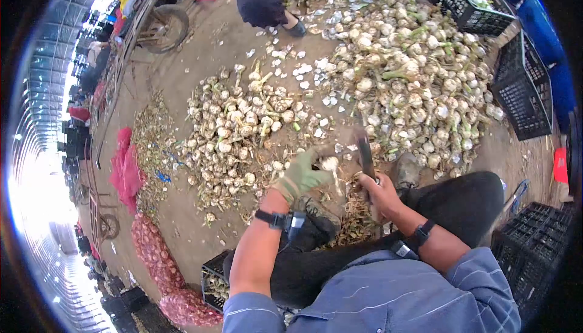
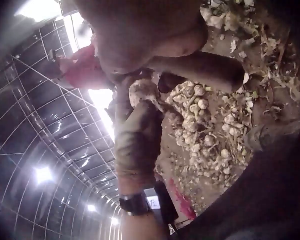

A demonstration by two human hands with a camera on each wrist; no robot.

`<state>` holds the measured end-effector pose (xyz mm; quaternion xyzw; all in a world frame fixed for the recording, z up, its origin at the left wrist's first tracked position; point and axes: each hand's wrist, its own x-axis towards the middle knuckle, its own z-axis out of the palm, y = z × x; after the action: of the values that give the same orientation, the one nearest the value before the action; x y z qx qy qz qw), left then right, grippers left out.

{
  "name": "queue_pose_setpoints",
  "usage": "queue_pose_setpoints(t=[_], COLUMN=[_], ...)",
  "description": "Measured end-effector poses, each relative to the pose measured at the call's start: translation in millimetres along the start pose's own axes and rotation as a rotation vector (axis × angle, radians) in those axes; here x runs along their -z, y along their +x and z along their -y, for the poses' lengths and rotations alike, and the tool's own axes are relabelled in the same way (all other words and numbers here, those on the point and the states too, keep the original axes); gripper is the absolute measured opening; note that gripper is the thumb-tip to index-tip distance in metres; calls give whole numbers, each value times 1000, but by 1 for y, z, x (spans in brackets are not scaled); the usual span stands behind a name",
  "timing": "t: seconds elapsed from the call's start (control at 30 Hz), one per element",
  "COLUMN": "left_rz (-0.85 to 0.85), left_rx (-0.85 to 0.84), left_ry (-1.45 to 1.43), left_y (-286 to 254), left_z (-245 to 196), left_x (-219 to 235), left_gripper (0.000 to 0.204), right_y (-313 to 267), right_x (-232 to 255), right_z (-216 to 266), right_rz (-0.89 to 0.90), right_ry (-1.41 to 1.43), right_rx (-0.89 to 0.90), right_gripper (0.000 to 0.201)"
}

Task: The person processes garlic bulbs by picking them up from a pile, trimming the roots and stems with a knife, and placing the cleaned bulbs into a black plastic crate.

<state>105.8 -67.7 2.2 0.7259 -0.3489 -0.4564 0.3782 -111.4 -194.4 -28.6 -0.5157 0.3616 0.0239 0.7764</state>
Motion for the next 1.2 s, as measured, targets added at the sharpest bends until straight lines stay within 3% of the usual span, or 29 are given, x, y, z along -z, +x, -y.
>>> queue_pose_setpoints(t=[0.1, 0.17, 0.27, 0.3, 0.4, 0.43, 0.53, 0.57, 0.67, 0.7, 0.8, 0.83, 0.9, 0.97, 1.03, 1.13, 1.2], left_rz=[5, -89, -215, -340, -263, -355, -399, -437, -396, -386, -396, -406, -413, -390, -349, -462, -397], left_rx=[-122, -362, -64, -144, 7, -182, 33, -14, -3, 22, -139, -122, 21, 22, -116, -159, -130], left_ry=[109, 295, -214, -11, -56, 215, -53, -18, -289, -259, -260, -83, -757, -820, -266, -345, -374], left_y=[-29, -43, -68, -70, -82, -82, -95, -94, -99, -103, -100, -101, -95, -95, -102, -104, -105], left_z=[-42, -53, -86, -84, -88, -73, -91, -73, -67, -62, -38, -26, -14, -11, -9, -6, -17], left_x=[-44, -67, -90, -97, -110, -114, -118, -117, -112, -111, -120, -119, -127, -127, -119, -120, -115], left_gripper=[55, 55, 54, 51, 49, 43, 39, 38, 41, 39, 33, 35, 39, 46, 53, 56, 51], right_y=[-6, -16, -38, -43, -55, -58, -61, -62, -65, -70, -80, -83, -83, -82, -78, -72, -67], right_x=[1, 0, 6, 8, 5, 3, 1, 5, 13, 12, 9, 10, 9, 10, 11, 8, 8], right_z=[-4, 4, 19, 21, 30, 31, 29, 28, 24, 25, 32, 36, 37, 38, 34, 26, 22], right_rz=[39, 31, 93, 117, 113, 98, -82, -39, 71, 93, 91, 91, 93, 99, 107, 110, 110], right_ry=[121, 171, 255, 237, 177, 157, -172, -276, -517, -552, -712, -764, -839, -886, -918, -893, -869], right_rx=[92, 144, 121, 106, 166, 202, 669, 706, 790, 807, 830, 812, 794, 798, 792, 795, 804], right_gripper=[39, 41, 41, 41, 38, 37, 26, 24, 23, 24, 27, 25, 24, 24, 26, 26, 25])
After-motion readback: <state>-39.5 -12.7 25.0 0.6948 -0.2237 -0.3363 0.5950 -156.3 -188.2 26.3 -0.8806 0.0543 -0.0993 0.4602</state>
